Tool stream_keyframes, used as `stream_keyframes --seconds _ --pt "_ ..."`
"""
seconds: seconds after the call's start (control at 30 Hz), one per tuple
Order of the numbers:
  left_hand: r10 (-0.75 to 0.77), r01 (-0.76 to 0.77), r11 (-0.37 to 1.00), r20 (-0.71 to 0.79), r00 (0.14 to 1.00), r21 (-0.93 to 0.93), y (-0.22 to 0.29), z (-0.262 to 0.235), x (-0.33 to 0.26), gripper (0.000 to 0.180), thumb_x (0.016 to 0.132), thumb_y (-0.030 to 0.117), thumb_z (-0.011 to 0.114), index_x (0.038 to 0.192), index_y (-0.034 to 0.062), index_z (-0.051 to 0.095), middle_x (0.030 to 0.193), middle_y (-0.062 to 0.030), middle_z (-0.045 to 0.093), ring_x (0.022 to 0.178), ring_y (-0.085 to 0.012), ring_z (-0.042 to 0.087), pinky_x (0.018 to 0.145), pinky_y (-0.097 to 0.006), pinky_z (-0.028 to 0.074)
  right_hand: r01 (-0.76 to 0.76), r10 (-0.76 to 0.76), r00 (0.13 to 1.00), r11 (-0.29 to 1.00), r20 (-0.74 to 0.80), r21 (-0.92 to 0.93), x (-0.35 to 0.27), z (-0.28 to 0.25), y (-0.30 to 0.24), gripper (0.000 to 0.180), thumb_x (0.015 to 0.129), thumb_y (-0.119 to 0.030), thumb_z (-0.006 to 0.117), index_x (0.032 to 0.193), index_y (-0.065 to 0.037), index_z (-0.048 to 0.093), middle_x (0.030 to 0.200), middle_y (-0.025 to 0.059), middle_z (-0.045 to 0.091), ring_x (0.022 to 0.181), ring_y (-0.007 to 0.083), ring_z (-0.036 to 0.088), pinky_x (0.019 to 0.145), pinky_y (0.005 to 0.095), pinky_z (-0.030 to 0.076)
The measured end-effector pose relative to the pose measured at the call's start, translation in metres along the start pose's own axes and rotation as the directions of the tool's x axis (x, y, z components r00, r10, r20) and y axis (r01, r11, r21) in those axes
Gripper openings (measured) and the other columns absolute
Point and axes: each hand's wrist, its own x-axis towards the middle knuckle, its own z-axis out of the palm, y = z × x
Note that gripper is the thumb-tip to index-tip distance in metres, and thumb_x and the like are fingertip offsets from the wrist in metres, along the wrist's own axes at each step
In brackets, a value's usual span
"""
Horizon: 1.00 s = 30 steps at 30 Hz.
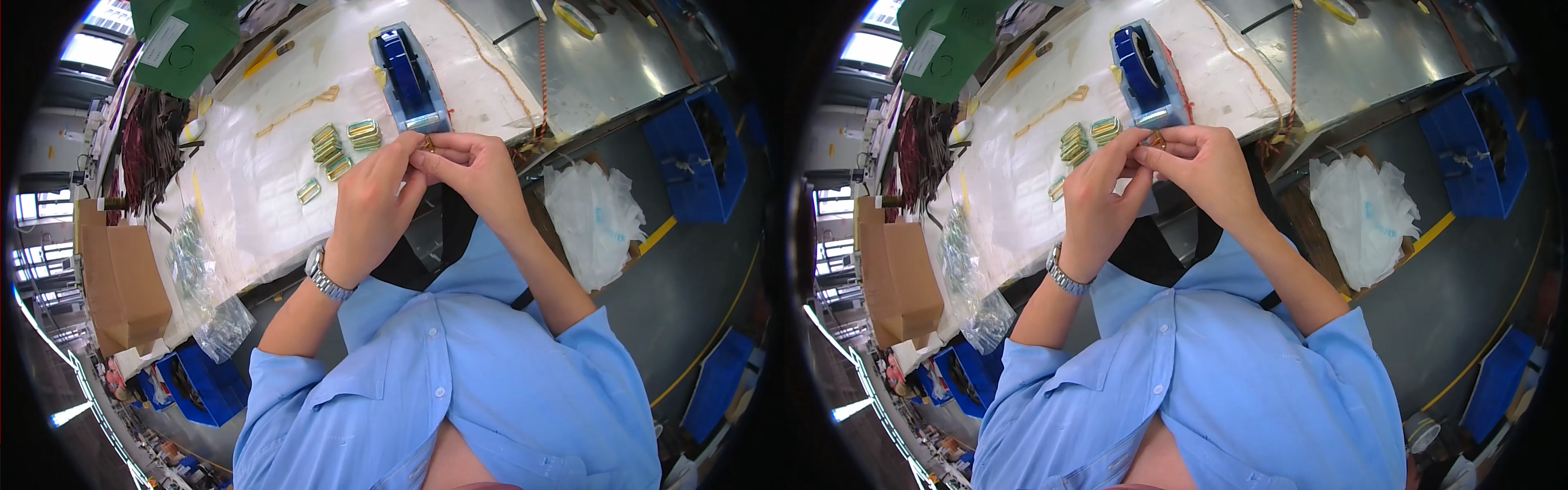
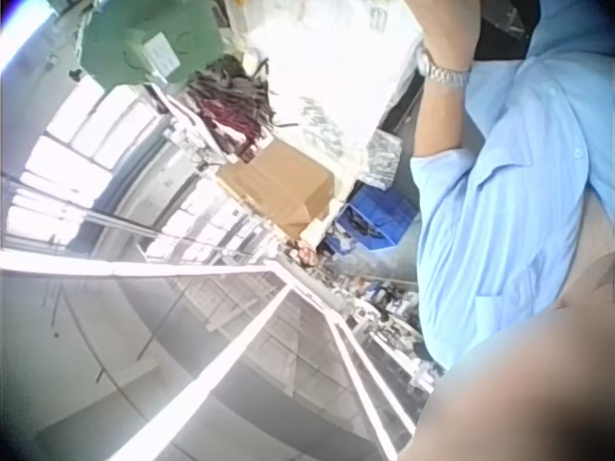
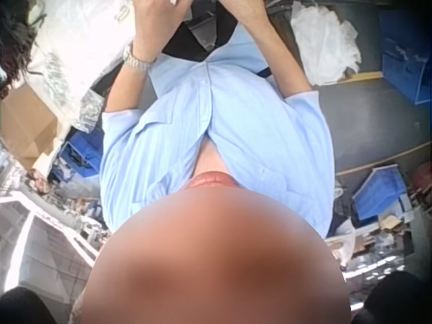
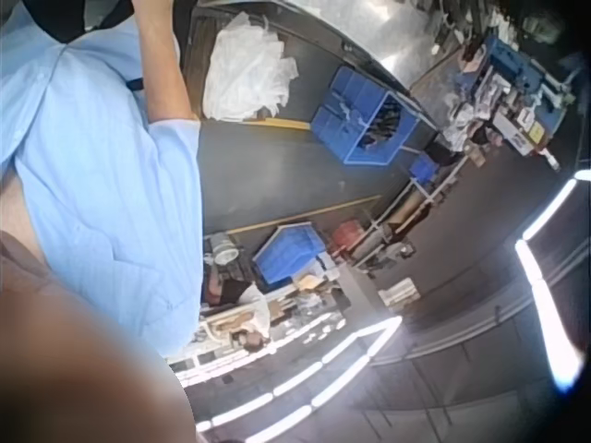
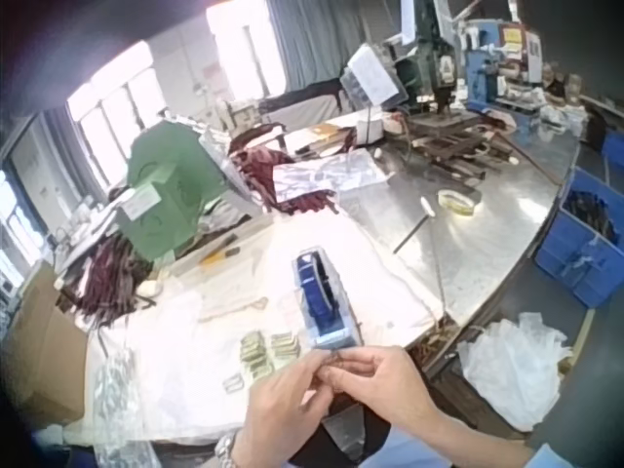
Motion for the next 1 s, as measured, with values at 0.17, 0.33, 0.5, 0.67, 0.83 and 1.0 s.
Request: stream_keyframes --seconds 0.17,0.33,0.5,0.67,0.83,1.0 --pt "-0.004 0.012 0.999 0.162 0.987 -0.048 -0.009 0.028 -0.016 0.03 0.09 0.0 0.074 0.119 0.0006 0.066 0.095 -0.0178 0.073 0.083 -0.0346 0.074 0.071 -0.042 0.058 -0.233 0.237 0.97 0.969 -0.052 0.077 -0.016 -0.016 0.028 0.03 0.101 -0.015 0.078 0.119 0.008 0.076 0.102 0.0101 0.081 0.092 0.0116 0.076 0.083 0.0238 0.061" --pt "-0.229 0.31 0.854 0.233 0.945 -0.419 0.029 0.0 -0.042 0.034 0.096 -0.004 0.073 0.13 -0.0026 0.067 0.102 -0.0113 0.077 0.088 -0.0184 0.078 0.08 -0.031 0.064 -0.085 0.086 0.996 0.993 -0.012 0.088 -0.072 -0.013 0.008 0.035 0.102 -0.01 0.074 0.132 0.008 0.07 0.112 0.0135 0.08 0.098 0.0161 0.077 0.09 0.0286 0.061" --pt "-0.378 0.58 0.446 0.445 0.812 -0.682 0.02 -0.019 -0.064 0.033 0.101 -0.005 0.069 0.134 -0.0065 0.065 0.11 -0.0109 0.077 0.092 -0.0151 0.077 0.083 -0.027 0.065 0.112 -0.066 0.989 0.922 0.136 -0.37 -0.076 -0.01 -0.004 0.037 0.098 -0.004 0.075 0.132 0.008 0.068 0.112 0.0147 0.081 0.095 0.0193 0.079 0.09 0.0302 0.061" --pt "-0.296 0.367 0.863 0.241 0.924 -0.348 0.018 -0.049 -0.08 0.033 0.096 -0.004 0.075 0.128 -0.0013 0.07 0.104 -0.0086 0.078 0.082 -0.0132 0.077 0.072 -0.028 0.064 0.087 0.045 0.955 0.904 0.294 -0.419 -0.055 0.017 -0.011 0.022 0.101 -0.005 0.071 0.12 0.004 0.075 0.1 0.0123 0.082 0.086 0.0157 0.078 0.077 0.029 0.062" --pt "-0.246 0.275 0.941 0.16 0.956 -0.196 0.008 -0.06 -0.09 0.036 0.094 -0.003 0.077 0.129 0.0014 0.07 0.101 -0.0104 0.077 0.077 -0.0173 0.076 0.068 -0.029 0.061 -0.034 0.161 0.932 0.931 0.325 -0.363 -0.048 0.042 -0.008 0.022 0.107 -0.007 0.066 0.122 0.006 0.075 0.094 0.0103 0.08 0.083 0.0136 0.077 0.076 0.0268 0.062" --pt "-0.208 0.217 0.975 0.162 0.965 -0.04 0.007 -0.072 -0.088 0.039 0.092 0.001 0.078 0.13 0.003 0.069 0.104 -0.0124 0.075 0.084 -0.0263 0.074 0.073 -0.035 0.06 -0.177 0.249 0.92 0.953 0.304 -0.245 -0.036 0.051 0.004 0.025 0.11 -0.012 0.059 0.112 0.006 0.077 0.084 0.0091 0.077 0.076 0.0119 0.074 0.068 0.0266 0.061"
